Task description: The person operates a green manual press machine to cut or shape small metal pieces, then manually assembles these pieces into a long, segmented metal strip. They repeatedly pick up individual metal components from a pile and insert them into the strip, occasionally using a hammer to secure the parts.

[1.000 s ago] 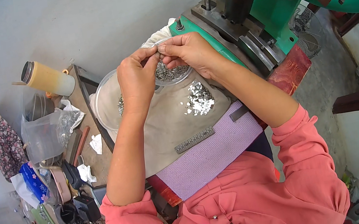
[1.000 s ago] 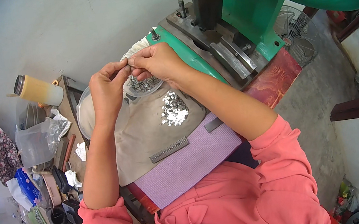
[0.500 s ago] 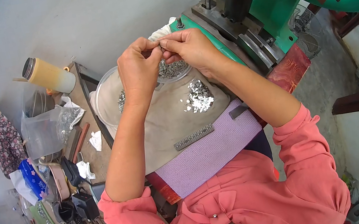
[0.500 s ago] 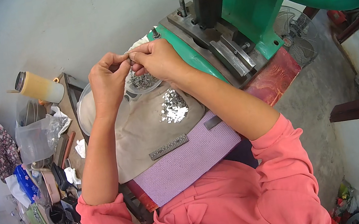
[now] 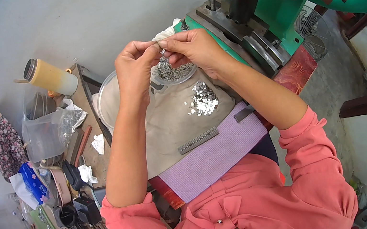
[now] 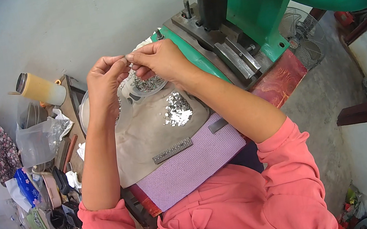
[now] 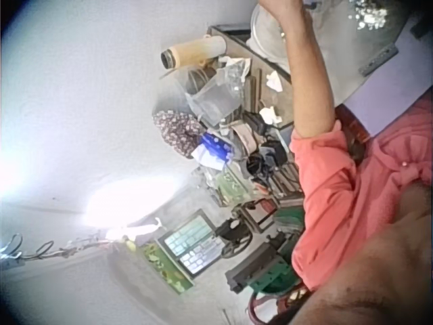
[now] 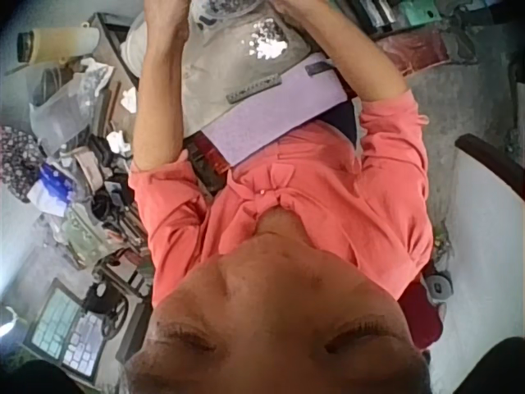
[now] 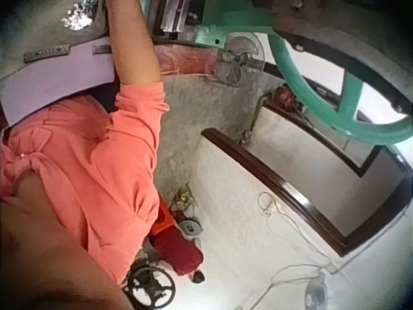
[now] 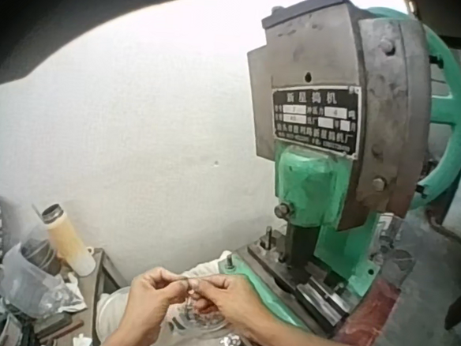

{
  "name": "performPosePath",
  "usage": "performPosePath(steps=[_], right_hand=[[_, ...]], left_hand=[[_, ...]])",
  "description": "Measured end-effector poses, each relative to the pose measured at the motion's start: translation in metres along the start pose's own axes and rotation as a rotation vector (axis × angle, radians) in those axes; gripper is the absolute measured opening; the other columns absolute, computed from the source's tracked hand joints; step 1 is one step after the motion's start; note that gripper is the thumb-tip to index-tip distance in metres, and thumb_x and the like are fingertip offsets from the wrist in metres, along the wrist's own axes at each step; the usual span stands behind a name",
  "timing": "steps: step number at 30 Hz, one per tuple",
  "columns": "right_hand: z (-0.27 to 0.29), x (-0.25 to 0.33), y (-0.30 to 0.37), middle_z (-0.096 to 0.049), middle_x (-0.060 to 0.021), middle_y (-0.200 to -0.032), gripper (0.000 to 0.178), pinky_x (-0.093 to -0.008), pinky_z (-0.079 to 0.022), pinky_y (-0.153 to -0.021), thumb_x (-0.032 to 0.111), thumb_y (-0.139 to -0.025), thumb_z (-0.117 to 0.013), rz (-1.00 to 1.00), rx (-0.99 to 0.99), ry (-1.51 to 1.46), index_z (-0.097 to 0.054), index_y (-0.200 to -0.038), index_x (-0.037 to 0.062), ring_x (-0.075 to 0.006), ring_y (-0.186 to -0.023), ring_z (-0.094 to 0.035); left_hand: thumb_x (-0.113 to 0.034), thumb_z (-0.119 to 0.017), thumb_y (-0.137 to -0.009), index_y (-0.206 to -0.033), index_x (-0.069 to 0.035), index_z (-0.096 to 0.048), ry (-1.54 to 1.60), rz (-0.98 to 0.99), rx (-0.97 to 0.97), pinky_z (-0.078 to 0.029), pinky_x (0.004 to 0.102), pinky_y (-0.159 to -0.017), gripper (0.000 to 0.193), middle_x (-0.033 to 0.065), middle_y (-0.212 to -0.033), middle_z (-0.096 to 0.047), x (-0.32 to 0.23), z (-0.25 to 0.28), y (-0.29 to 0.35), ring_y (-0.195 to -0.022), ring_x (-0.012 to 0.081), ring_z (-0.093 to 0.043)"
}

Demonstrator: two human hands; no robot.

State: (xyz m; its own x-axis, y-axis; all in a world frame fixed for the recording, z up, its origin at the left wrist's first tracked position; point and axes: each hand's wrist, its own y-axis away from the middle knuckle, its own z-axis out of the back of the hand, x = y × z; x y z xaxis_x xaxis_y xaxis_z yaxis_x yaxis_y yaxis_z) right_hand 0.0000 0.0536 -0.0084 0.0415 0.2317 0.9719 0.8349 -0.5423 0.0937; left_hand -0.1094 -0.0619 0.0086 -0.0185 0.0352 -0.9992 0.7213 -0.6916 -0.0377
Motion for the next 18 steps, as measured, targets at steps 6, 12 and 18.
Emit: performPosePath(steps=[6,12,18], right_hand=[[-0.001,-0.008,-0.005,-0.071,-0.0008,-0.086,0.023,-0.0214,-0.056,-0.067,0.023,-0.094,-0.072,0.011,-0.002,-0.078,-0.074,-0.103,0.0027,-0.0057,-0.070,-0.063],[-0.006,-0.009,-0.002,-0.072,-0.0009,-0.087,0.024,-0.0228,-0.056,-0.069,0.023,-0.093,-0.073,0.096,-0.033,-0.050,-0.075,-0.104,0.0018,-0.0060,-0.071,-0.063],[-0.009,-0.011,-0.004,-0.072,-0.0033,-0.083,0.024,-0.0227,-0.054,-0.067,0.022,-0.090,-0.076,0.126,-0.033,-0.093,-0.076,-0.097,-0.0010,-0.0082,-0.071,-0.063]], left_hand=[[-0.007,-0.069,-0.088,-0.096,0.001,-0.066,0.094,0.079,0.009,-0.053,0.0258,-0.075,0.012,0.0066,-0.088,-0.068,0.003,0.004,0.001,-0.079,0.0116,-0.064],[-0.008,-0.069,-0.090,-0.100,0.001,-0.065,0.199,0.131,0.011,-0.054,0.0255,-0.075,0.014,0.0062,-0.088,-0.068,0.005,0.003,-0.001,-0.079,0.0120,-0.065],[-0.007,-0.070,-0.092,-0.098,0.003,-0.066,0.243,0.076,0.047,-0.056,0.0241,-0.074,0.012,0.0078,-0.091,-0.070,0.010,0.011,0.000,-0.079,0.0126,-0.067]])
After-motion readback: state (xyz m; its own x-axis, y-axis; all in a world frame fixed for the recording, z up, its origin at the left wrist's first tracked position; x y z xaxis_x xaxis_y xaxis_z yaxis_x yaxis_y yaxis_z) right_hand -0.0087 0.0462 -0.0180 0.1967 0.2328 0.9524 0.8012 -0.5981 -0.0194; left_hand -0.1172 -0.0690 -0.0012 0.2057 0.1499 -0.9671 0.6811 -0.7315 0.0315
